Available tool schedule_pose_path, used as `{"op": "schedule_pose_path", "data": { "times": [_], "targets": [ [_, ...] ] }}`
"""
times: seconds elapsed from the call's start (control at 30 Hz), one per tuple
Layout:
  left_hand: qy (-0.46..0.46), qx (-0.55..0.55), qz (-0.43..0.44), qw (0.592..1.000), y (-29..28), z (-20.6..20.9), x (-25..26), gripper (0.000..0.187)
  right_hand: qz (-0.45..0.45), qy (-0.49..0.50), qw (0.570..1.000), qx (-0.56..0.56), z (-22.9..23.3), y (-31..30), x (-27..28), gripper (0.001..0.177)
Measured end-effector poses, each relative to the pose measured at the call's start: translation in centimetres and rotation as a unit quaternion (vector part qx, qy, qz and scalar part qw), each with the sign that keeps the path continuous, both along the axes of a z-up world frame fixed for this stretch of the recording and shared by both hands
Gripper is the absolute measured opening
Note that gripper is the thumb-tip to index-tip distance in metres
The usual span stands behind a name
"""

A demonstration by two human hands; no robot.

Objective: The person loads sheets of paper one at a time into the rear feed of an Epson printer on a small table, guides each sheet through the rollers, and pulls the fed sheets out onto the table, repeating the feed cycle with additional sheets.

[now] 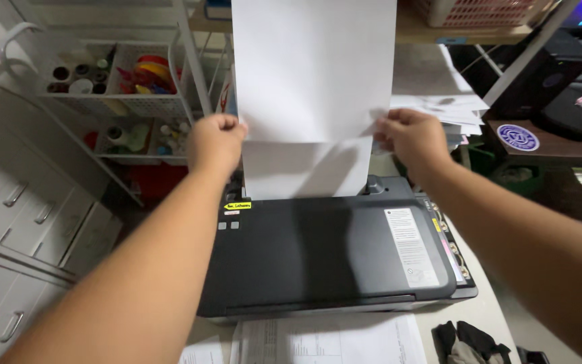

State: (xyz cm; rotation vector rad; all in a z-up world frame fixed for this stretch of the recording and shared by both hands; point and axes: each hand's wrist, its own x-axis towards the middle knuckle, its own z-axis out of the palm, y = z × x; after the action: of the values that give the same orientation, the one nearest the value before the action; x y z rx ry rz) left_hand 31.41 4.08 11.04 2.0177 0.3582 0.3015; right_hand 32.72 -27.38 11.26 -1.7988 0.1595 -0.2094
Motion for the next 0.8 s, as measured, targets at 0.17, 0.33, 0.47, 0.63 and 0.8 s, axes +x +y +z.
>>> {"op": "schedule_pose_path", "data": {
  "times": [0.17,0.33,0.47,0.63,0.8],
  "targets": [
    [0.012,-0.031,0.001,0.999,-0.1,1.1,1.9,0.016,-0.005,-0.005,0.999,-0.042,0.5,-0.5,2.2,0.016],
    [-0.006,0.028,0.013,1.000,-0.1,-0.2,1.3,0.015,-0.011,-0.001,1.000,-0.025,0.3,-0.1,1.6,0.015],
    [-0.011,0.020,0.008,1.000,-0.5,-1.6,1.1,0.016,0.032,-0.003,0.998,0.048,0.2,0.8,1.1,0.018],
    [-0.021,0.036,0.004,0.999,-0.4,-2.2,1.1,0.014,0.047,-0.018,0.998,-0.046,0.2,1.4,0.6,0.012],
    [-0.025,0.039,0.003,0.999,0.2,-3.3,0.1,0.013,0.014,-0.024,0.999,0.022,-0.5,0.5,-0.2,0.005]
  ]
}}
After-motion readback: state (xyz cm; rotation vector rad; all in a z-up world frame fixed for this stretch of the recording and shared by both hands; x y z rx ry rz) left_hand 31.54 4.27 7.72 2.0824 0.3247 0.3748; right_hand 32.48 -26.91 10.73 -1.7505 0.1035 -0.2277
